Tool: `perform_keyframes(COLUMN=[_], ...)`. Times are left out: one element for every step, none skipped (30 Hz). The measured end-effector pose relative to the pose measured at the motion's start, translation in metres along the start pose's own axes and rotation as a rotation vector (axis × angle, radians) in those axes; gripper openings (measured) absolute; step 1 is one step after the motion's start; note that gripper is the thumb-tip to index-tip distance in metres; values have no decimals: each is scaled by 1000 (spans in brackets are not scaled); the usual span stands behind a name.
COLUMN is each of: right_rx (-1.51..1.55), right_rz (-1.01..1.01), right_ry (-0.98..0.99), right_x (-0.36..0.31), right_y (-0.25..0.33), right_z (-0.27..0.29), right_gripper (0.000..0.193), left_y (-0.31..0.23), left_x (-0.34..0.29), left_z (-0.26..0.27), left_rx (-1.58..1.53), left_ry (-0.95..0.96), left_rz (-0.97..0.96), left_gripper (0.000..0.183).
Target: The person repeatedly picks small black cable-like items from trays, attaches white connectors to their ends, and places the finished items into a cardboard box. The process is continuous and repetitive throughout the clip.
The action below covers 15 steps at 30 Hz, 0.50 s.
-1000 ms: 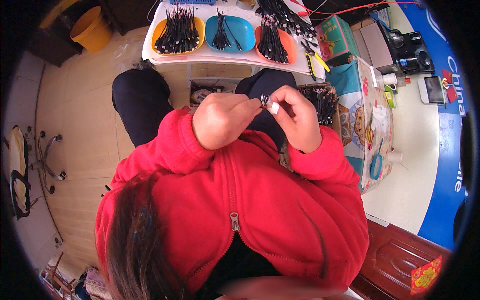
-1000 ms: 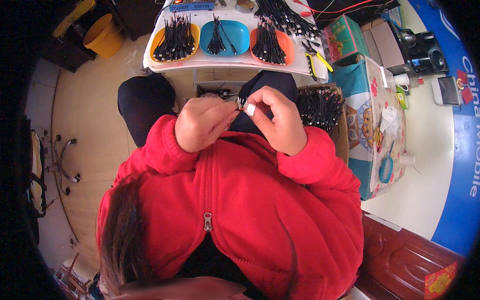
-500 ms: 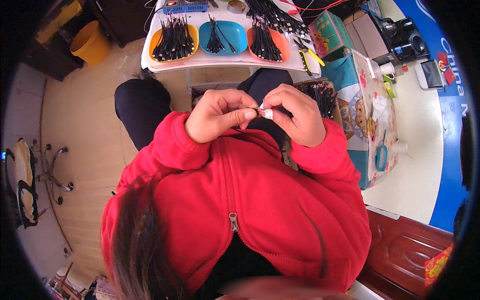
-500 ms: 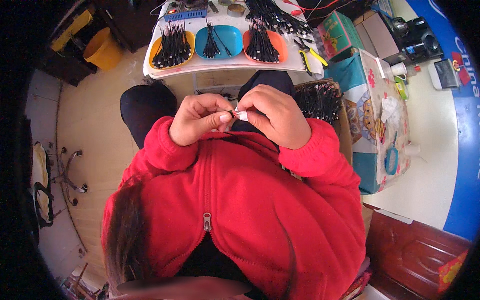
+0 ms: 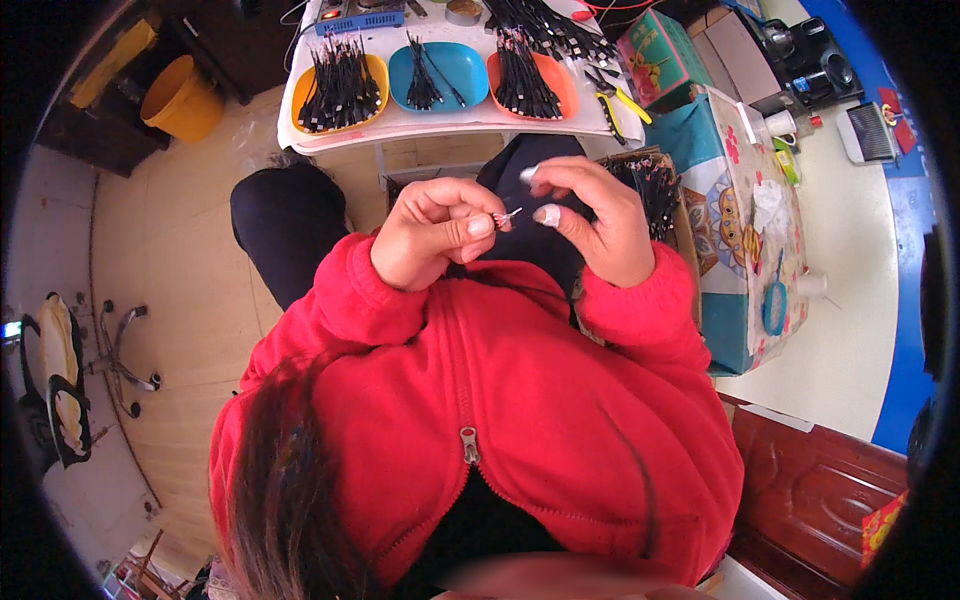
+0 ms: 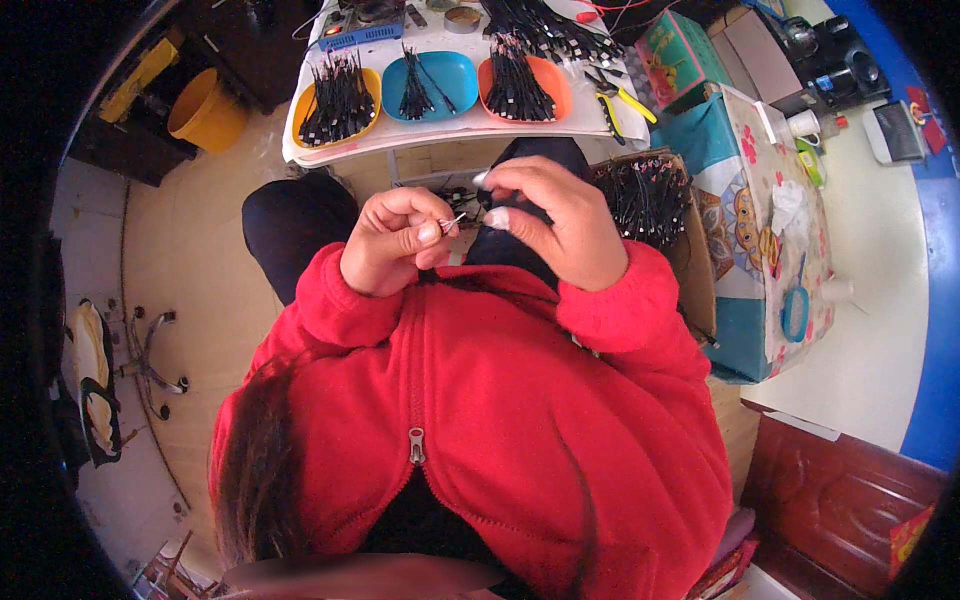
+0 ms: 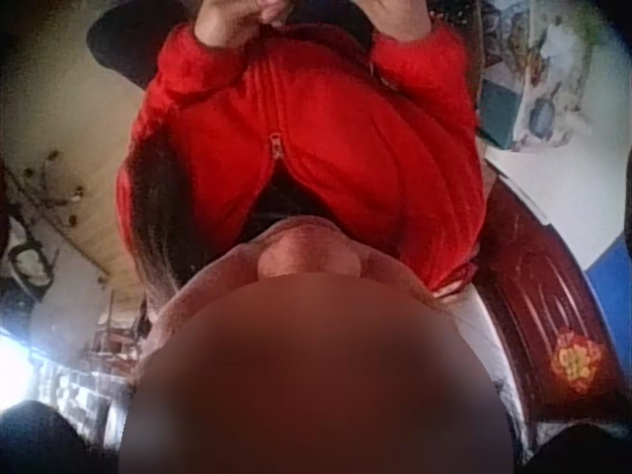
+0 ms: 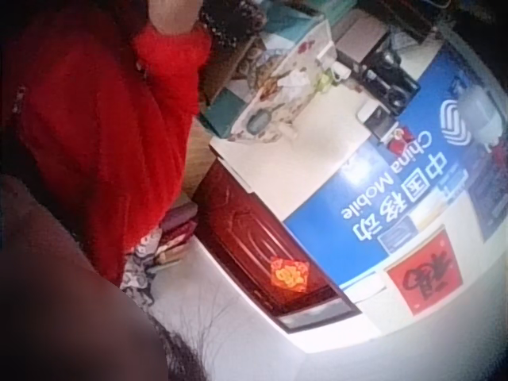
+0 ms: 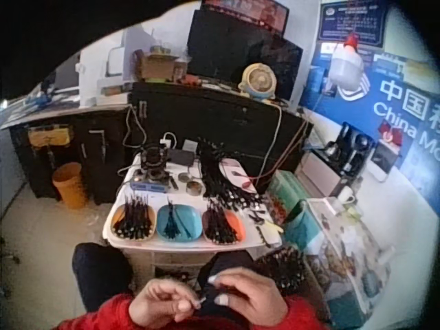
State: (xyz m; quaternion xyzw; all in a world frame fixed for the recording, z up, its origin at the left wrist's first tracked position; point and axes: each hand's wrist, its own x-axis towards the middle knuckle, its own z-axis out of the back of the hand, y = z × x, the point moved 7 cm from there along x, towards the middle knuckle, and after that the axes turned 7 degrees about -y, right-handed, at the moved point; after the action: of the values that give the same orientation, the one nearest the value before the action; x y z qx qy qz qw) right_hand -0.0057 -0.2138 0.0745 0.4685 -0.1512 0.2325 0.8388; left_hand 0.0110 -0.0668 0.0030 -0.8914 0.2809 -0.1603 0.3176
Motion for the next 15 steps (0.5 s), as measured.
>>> perform_keyframes(right_rx=[78, 145, 187, 257, 292, 319, 535, 743, 951, 1150, 1150, 953, 742, 536, 248], right_rz=[-20, -68, -95, -70, -89, -120, -263, -420, -578, -741, -757, -639, -524, -393, -134], right_ry=[15, 53, 72, 66, 82, 94, 97, 94, 89, 109, 89, 86, 105, 101, 56], right_x=[1, 0, 0, 1, 0, 1, -1, -4, -8, -13, -13, -10, -7, -4, 0], right_y=[0, -1, -2, 0, -1, -5, -13, -21, -29, -33, -36, -35, -32, -26, -11], right_z=[-3, -9, -13, -16, -20, -24, -32, -41, -51, -59, -58, -52, -43, -33, -20], right_gripper=[21, 19, 16, 15, 14, 13, 13, 13, 14, 15, 18, 18, 18, 18, 15], left_y=[-2, -2, -3, -4, -4, -5, -6, -5, -4, -3, -1, 1, 2, 5, 7], left_x=[0, 1, 0, -1, -1, -1, -1, 0, 2, 3, 4, 4, 4, 3, 2], left_z=[0, 0, 0, 0, 1, 1, 2, 1, 1, 1, 3, 5, 5, 6, 6], left_rx=[25, 69, 113, 150, 186, 215, 238, 169, 93, 16, -20, -56, -100, -123, -153], left_ry=[1, 0, -4, -8, -10, -7, -3, 12, 28, 43, 41, 39, 42, 37, 39], left_rz=[-28, -35, -42, -53, -55, -61, -71, -67, -66, -65, -33, 0, 25, 57, 82], left_gripper=[10, 10, 10, 11, 11, 11, 11, 11, 11, 11, 11, 11, 11, 11, 11])
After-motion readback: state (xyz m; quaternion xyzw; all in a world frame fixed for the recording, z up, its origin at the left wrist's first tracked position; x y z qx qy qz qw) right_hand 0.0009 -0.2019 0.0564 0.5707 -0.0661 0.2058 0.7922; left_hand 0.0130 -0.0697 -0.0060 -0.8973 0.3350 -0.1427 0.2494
